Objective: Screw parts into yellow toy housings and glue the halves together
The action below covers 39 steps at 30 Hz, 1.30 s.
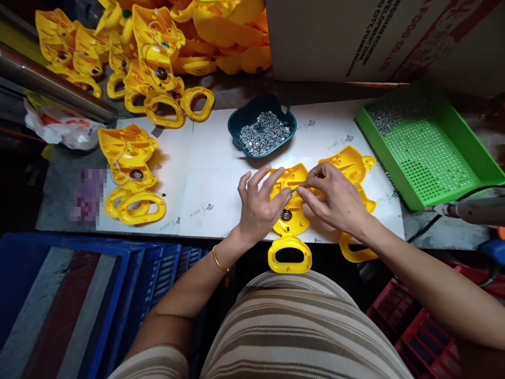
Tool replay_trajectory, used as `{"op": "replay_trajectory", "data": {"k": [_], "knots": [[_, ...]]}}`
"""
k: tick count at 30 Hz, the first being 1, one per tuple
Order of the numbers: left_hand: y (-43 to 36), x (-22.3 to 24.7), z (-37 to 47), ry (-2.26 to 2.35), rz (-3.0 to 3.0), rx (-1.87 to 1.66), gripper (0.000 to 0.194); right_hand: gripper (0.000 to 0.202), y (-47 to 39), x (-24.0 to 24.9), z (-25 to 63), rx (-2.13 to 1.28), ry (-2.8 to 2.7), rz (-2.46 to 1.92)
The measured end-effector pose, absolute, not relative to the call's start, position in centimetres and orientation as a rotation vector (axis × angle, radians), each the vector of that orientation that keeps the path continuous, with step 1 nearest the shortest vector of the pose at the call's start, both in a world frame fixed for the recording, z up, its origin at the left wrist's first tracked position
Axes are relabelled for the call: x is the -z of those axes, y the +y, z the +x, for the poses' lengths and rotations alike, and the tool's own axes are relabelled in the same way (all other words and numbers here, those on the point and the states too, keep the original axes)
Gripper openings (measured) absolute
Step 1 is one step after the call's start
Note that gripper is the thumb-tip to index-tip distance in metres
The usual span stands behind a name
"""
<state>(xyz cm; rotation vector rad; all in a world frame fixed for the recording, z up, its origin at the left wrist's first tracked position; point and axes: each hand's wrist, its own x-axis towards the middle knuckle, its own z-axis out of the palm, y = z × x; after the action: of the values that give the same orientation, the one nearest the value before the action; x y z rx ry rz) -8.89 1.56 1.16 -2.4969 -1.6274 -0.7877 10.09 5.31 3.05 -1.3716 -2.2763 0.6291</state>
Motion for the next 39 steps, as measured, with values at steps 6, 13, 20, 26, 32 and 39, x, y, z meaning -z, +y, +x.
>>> {"op": "replay_trajectory", "data": {"k": [6,13,20,26,32,39], "knots": [[1.5,-1.3,-8.9,-1.516,-2.471,0.771,0.010,0.022,5.8,-2.9,9.8,-0.852,-2.200,-1.382],[1.9,-1.6,-8.5,-1.635,-2.533,0.838,0.013,0.017,6.1,-2.6,9.6,-0.955,-2.154,-1.393],[2.0,-1.1,-8.7,-1.595,-2.617,0.799,0.017,0.016,5.8,-2.6,9.8,-0.835,-2.249,-1.372],[2.4,-1.1,-9.1,-1.544,-2.605,0.719,0.014,0.025,4.4,-2.6,10.3,-0.587,-2.416,-1.289],[2.5,-1.3,-8.9,-1.597,-2.610,0.693,0.014,0.029,4.2,-2.6,9.9,-0.467,-2.499,-1.304],[2.8,-1.5,-8.6,-1.682,-2.633,0.601,0.009,0.028,4.3,-2.8,8.8,-0.370,-2.570,-1.291]]}}
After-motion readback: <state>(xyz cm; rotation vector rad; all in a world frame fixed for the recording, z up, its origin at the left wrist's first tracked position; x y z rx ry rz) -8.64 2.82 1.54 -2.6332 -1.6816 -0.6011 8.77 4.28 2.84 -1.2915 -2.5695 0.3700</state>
